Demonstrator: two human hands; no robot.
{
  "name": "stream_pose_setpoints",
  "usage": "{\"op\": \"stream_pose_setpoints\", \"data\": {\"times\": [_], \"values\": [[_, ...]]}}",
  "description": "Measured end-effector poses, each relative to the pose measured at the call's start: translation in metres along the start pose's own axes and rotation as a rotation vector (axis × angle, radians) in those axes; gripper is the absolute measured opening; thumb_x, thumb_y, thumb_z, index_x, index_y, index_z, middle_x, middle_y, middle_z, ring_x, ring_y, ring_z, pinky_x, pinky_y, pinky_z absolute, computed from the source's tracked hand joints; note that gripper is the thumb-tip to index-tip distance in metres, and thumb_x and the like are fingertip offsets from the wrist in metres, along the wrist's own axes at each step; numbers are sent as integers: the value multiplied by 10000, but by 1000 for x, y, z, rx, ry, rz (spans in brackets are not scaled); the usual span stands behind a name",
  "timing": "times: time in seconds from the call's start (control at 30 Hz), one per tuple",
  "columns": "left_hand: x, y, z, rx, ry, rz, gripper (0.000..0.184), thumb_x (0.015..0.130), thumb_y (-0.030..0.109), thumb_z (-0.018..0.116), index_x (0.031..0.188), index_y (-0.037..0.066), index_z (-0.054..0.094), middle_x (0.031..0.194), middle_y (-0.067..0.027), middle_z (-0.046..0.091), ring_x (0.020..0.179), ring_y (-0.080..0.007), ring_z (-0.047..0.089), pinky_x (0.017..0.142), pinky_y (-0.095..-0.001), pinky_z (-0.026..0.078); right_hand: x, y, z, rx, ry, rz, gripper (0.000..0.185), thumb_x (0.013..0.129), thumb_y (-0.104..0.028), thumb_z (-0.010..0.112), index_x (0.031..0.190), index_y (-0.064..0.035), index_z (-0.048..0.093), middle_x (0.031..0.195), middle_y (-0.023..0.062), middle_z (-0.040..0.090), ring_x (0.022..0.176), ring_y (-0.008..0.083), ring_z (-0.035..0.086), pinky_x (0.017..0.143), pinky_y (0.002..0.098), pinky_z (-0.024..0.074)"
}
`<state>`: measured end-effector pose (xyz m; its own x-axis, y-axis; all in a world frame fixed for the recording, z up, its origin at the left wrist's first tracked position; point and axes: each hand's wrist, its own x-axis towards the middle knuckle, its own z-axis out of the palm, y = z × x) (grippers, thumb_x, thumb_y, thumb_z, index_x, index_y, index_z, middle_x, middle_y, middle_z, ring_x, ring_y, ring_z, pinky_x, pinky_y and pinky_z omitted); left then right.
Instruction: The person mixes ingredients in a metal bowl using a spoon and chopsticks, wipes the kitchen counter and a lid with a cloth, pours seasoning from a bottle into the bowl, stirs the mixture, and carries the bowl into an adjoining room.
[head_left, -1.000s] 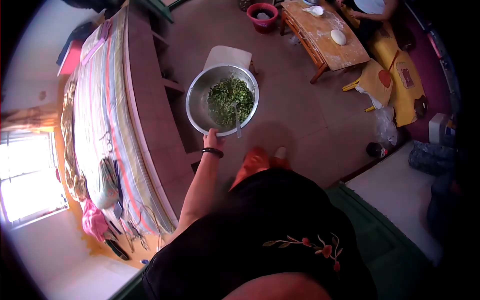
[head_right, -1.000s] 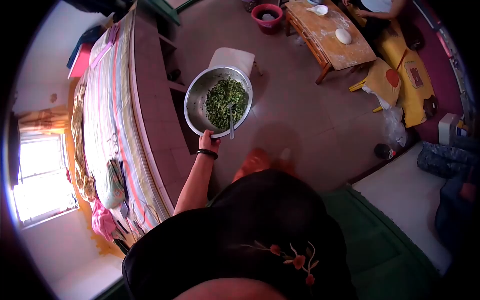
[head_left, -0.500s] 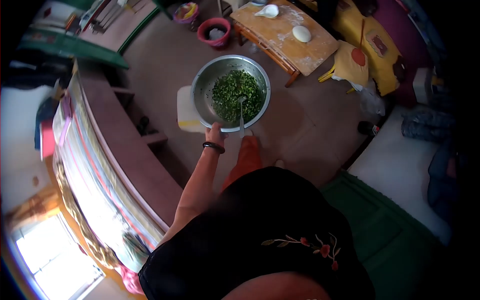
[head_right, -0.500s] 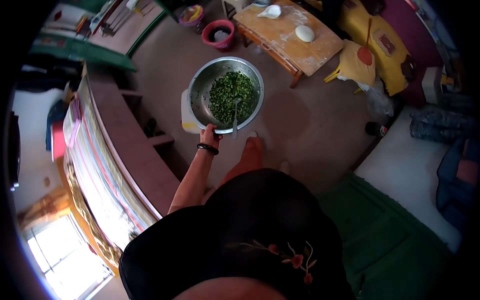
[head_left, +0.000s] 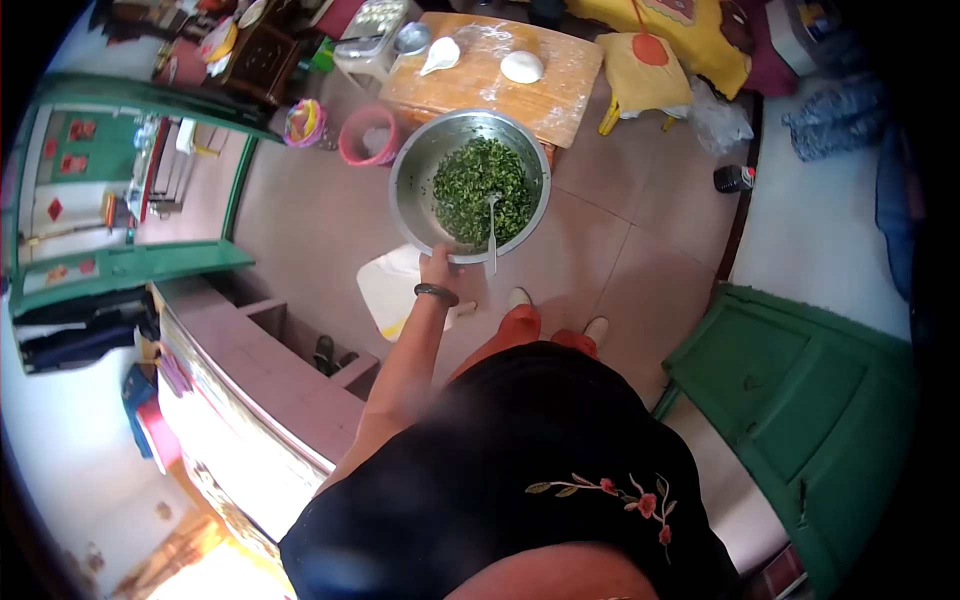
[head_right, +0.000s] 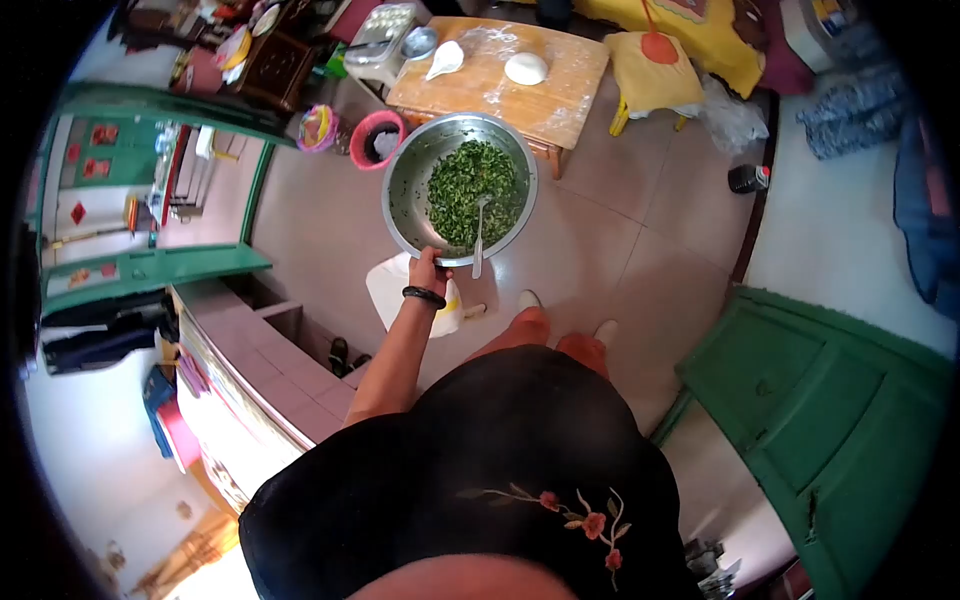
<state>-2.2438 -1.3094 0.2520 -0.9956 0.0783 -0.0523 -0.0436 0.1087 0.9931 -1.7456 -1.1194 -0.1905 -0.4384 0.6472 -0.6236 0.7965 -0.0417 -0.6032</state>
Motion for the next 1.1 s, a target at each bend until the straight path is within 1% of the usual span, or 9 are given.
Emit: {"op": "stream_pose_setpoints", "data": {"times": [0.17, 0.2, 0.47, 0.53, 0.73, 0.87, 0.93, 1.03, 1.1], "values": [[-63, 11, 16, 6, 0, -22, 113, 779, 83, 560, 830, 51, 463, 672, -48, 451, 484, -197, 470, 369, -313, 396, -45, 34, -8, 28, 11, 26, 393, 837, -140, 515, 1203, 0, 530, 1339, 203, 418, 1227, 309, 369, 1037, 389, 281], [-17, 19, 0, -13, 9, -27, 114, 780, 80, 560, 827, 52, 460, 667, -44, 442, 480, -196, 464, 369, -314, 396, -46, 14, 6, 18, 12, 43, 393, 835, -139, 515, 1202, 1, 530, 1341, 204, 416, 1230, 309, 366, 1039, 390, 279], [-26, 32, 4, 15, -117, -90, 84, 785, 75, 540, 808, 60, 460, 660, -43, 446, 513, -179, 464, 374, -303, 379, -73, 29, 2, 16, 31, 84, 393, 824, -137, 515, 1189, 6, 537, 1357, 209, 401, 1258, 317, 342, 1058, 399, 258], [-29, 34, 5, 48, -52, -108, 86, 782, 83, 547, 804, 52, 470, 650, -46, 456, 493, -184, 473, 363, -299, 384, -78, 29, 4, 27, 42, 94, 393, 821, -136, 515, 1186, 7, 538, 1361, 210, 397, 1264, 319, 336, 1063, 402, 252], [-1, 17, -16, -37, -169, -93, 309, 757, 93, 568, 1010, 84, 392, 777, -94, 504, 527, -226, 514, 346, -325, 406, -107, 31, 6, 28, 59, 135, 393, 812, -134, 515, 1176, 11, 543, 1373, 213, 385, 1285, 325, 318, 1078, 409, 237], [7, 9, -26, -31, -98, -107, 321, 762, 118, 575, 1024, 80, 392, 778, -84, 497, 532, -203, 520, 348, -307, 404, -132, 31, 9, -10, 53, 132, 394, 806, -133, 516, 1170, 13, 546, 1381, 216, 378, 1299, 329, 306, 1087, 414, 226], [9, 9, -27, 13, -25, -75, 175, 779, 118, 562, 905, 48, 462, 693, -68, 475, 518, -193, 510, 354, -297, 411, -148, 33, 14, -39, 45, 132, 394, 803, -132, 516, 1167, 14, 548, 1385, 217, 374, 1306, 331, 300, 1092, 416, 221], [-1, 11, -32, 45, 154, -175, 187, 776, 155, 584, 883, 56, 466, 685, -62, 469, 509, -199, 517, 368, -295, 434, -182, 41, 25, -55, 28, 121, 394, 799, -131, 516, 1162, 16, 550, 1391, 218, 368, 1316, 334, 291, 1099, 420, 213], [-15, 1, -36, 35, 89, -137, 169, 786, 197, 585, 857, 49, 548, 697, -61, 519, 553, -193, 550, 391, -281, 428, -217, 49, 31, -29, 36, 113, 394, 796, -130, 516, 1159, 17, 552, 1395, 220, 365, 1323, 336, 285, 1104, 422, 208]]}}
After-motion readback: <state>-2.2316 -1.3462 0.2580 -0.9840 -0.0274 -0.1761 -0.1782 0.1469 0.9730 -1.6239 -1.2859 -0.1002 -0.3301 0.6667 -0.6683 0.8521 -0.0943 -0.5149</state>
